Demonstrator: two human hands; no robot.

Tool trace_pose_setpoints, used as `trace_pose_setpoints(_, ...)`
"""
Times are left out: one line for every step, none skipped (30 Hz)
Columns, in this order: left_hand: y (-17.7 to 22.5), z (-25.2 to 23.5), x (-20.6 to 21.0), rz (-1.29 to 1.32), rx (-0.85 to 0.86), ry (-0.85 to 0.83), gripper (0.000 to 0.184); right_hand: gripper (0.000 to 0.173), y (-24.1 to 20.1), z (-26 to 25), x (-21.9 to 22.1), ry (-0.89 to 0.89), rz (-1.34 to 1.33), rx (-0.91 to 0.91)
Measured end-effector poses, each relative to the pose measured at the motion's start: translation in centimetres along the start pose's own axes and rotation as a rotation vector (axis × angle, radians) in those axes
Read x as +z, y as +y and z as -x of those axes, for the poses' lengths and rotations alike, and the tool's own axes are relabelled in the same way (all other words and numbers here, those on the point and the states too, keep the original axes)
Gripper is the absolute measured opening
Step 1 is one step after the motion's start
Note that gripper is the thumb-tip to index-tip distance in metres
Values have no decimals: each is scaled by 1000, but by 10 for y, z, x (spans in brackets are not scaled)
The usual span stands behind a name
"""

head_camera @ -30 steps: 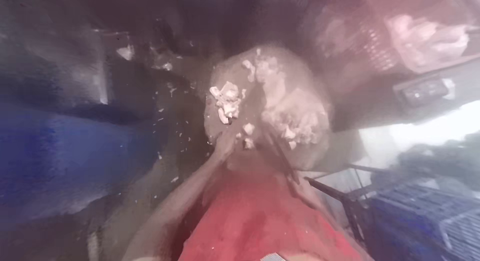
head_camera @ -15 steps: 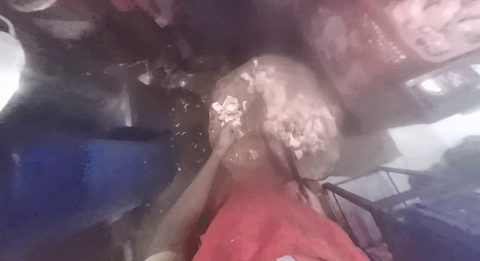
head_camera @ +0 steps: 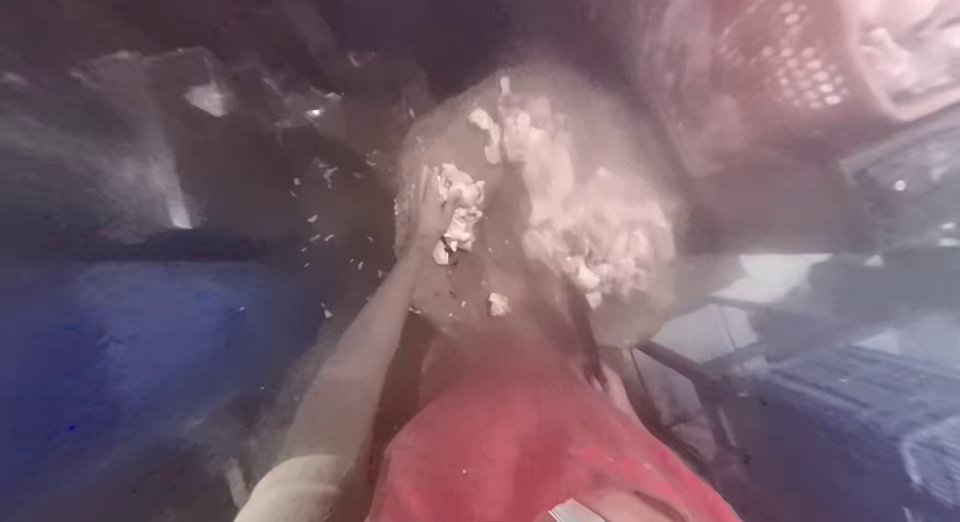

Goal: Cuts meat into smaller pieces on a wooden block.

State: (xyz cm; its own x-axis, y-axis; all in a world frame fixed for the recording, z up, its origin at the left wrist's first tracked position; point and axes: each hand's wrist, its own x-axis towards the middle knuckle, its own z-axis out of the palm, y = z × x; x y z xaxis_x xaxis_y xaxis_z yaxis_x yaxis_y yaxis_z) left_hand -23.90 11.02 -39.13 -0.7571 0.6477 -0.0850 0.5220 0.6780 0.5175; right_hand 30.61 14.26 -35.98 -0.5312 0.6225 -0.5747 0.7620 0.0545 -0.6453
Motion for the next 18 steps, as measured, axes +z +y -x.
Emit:
trace_pose_setpoints(8, 5, -18, 35, -27, -54, 75, 31, -6, -2, -2, 8, 14, -28)
trace_pose_setpoints(13, 10, -31, 85, -52, -82, 74, 30, -22, -4, -8, -11, 48, 12)
trace_pose_setpoints(14, 22, -37, 120, -68, -101, 74, 32, -55, -4, -22, -125, 64, 189)
trace_pose_setpoints(17, 40, -41, 136, -43, -130, 71, 36, -79, -5, -31, -252, 56, 394)
trace_pose_setpoints(24, 66, -44, 159, 17, -159, 62, 33, -46, 4, -18, -118, 53, 191)
trace_pose_setpoints(32, 94, -45, 160, 79, -231, 52, 35, -14, 5, -7, -50, 35, 45)
trace_pose_setpoints(40, 119, -40, 143, 163, -335, 42, 35, 5, 0, 0, -34, 29, -17)
trace_pose_setpoints(47, 142, -31, 110, 254, -499, 42, 36, 16, -4, 6, -30, 18, -15)
trace_pose_setpoints(53, 165, -16, 38, 339, -622, 46, 37, 18, -5, 9, -37, 1, 40)
trace_pose_setpoints(57, 186, -1, -18, 386, -700, 49, 38, 14, -7, 9, -47, -20, 107)
trace_pose_setpoints(58, 202, 13, -47, 396, -738, 46, 39, 11, -8, 8, -54, -28, 149)
trace_pose_setpoints(56, 210, 23, -46, 367, -721, 42, 38, 8, -8, 5, -55, -34, 155)
trace_pose_setpoints(55, 211, 25, 20, 293, -683, 37, 39, 6, -7, 3, -44, -47, 120)
trace_pose_setpoints(54, 204, 24, 123, 192, -615, 33, 41, 8, -7, 1, -14, -68, 70)
trace_pose_setpoints(56, 193, 16, 232, 83, -531, 32, 42, 9, -4, -1, 14, -94, 34)
trace_pose_setpoints(61, 181, 3, 320, -26, -463, 33, 42, 11, 1, -1, 41, -117, 11)
trace_pose_setpoints(70, 168, -8, 413, -97, -394, 35, 42, 13, 6, -3, 68, -133, -5)
trace_pose_setpoints(84, 158, -19, 519, -134, -345, 36, 42, 17, 10, -5, 87, -139, -21)
